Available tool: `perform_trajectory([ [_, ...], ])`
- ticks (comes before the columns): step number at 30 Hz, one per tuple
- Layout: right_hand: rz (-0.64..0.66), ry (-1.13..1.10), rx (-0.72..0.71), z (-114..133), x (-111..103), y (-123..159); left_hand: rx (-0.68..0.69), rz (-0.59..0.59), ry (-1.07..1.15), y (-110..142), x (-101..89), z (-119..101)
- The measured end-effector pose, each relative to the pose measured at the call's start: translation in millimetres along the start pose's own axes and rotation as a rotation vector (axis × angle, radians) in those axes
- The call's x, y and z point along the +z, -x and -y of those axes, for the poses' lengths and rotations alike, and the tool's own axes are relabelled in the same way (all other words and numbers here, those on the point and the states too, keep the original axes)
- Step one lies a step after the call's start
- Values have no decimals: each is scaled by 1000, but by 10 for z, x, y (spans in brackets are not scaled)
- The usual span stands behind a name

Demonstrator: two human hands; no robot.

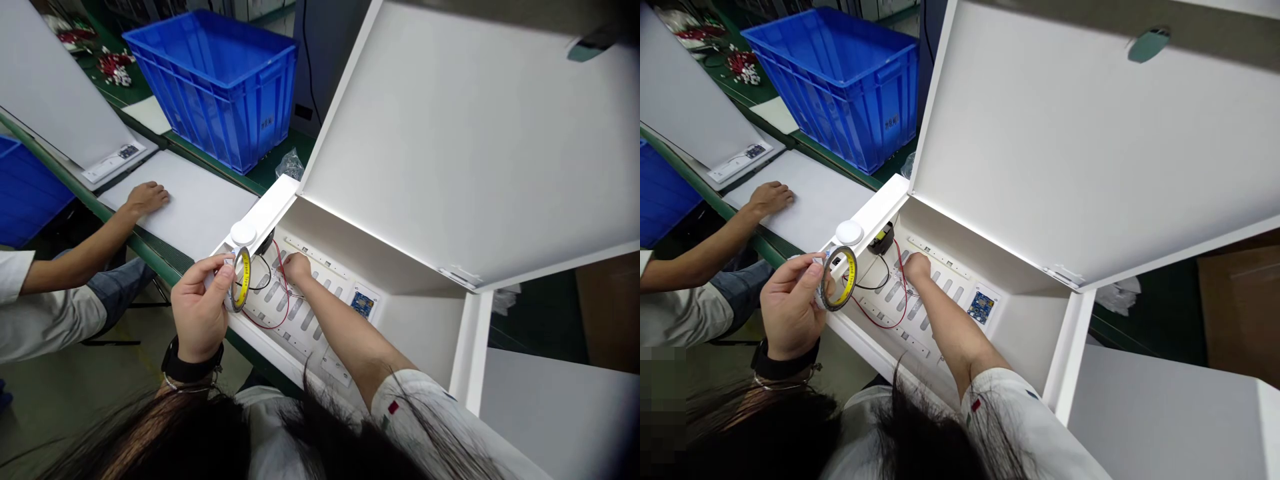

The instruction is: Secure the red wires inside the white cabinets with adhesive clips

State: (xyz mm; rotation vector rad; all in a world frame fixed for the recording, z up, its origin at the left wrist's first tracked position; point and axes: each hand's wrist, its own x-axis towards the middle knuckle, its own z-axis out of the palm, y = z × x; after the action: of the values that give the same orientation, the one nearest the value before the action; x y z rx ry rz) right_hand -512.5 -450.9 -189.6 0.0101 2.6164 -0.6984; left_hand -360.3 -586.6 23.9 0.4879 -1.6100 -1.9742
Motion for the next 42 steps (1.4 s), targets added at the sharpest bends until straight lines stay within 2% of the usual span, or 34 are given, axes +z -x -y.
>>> perform_trajectory([
  [3,-7,-9,-18,4,-47,-2,14,14,-4,-5,-4,15],
  [5,44,-59,-15,-14,-97,-15,29,18,-22,-8,-7,28],
  [8,228,-155,-6,-71,-190,-34,40,24,-44,-13,-11,49],
  [10,372,-179,-48,-113,-238,-24,46,22,-47,-18,-13,62],
  [12,448,-178,-115,-140,-257,16,52,23,-43,-22,-14,70],
  [15,419,-200,-129,-132,-224,116,47,35,-42,-27,-20,70],
  [19,401,-376,-1,-75,-156,256,65,47,-64,-35,-29,72],
  [22,438,-507,63,-64,-165,325,81,47,-74,-41,-30,84],
  [26,524,-564,76,-104,-220,352,97,51,-60,-40,-26,92],
  [31,494,-599,59,-121,-234,366,71,70,-42,-28,-28,72],
  [35,423,-500,84,-128,-307,402,62,77,-41,-26,-31,66],
  [38,325,-382,130,-173,-511,430,61,79,-29,-28,-28,70],
  [42,217,-262,207,-284,-983,477,73,72,-41,-24,-21,69],
])
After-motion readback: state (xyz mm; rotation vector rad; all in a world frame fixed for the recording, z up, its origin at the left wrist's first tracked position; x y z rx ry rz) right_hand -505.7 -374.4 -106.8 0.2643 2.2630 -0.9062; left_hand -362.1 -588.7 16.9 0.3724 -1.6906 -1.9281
